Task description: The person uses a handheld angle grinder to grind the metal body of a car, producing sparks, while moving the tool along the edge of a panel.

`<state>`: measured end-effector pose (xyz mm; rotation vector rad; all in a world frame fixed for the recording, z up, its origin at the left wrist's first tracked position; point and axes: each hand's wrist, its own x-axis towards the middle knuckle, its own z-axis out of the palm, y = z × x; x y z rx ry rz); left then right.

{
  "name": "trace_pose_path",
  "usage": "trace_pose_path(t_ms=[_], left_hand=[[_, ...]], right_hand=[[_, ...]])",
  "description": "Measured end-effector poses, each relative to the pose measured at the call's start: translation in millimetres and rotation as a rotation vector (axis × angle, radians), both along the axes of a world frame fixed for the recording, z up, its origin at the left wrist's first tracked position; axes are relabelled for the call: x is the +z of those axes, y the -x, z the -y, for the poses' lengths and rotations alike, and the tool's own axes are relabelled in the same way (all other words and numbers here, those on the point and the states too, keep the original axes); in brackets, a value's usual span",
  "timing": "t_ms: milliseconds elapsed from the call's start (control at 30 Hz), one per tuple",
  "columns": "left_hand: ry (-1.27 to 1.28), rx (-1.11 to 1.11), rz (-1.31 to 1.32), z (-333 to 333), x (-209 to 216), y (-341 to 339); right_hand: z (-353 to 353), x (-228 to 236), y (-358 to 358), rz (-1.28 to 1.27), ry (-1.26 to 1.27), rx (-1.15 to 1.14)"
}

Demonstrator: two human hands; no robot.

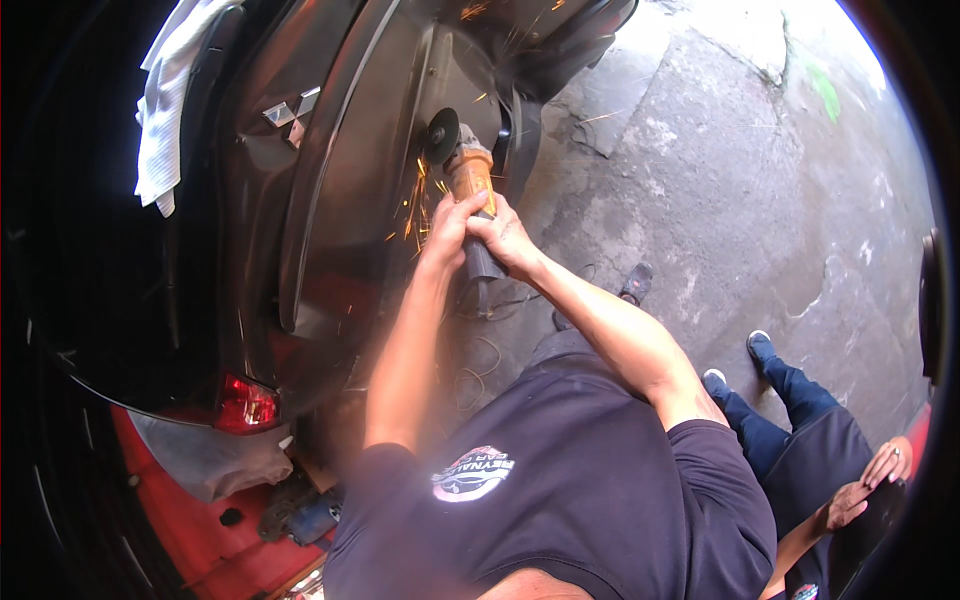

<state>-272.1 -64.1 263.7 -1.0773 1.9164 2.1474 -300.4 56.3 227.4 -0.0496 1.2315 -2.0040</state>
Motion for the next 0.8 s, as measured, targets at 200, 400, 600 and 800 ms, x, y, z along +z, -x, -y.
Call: trace_pose_path(t_ms=[200, 400, 600, 800], left_hand=[[-0.048, -0.012, -0.011, -2, 3, 14], [-0.007, 0.024, 0.018, -1, 3, 6], [0.000, 0.052, 0.056, 1, -1, -4], [-0.022, -0.004, 0.005, -3, 5, 5]], right_hand=[[1, 3, 12, 0.029, 0.017, -0.040], [-8, 19, 11, 0.046, 0.080, 0.021], [-1, 1, 1, -0.036, 0.003, 0.033], [-4, 11, 6, 0.017, 0.026, -0.012]])
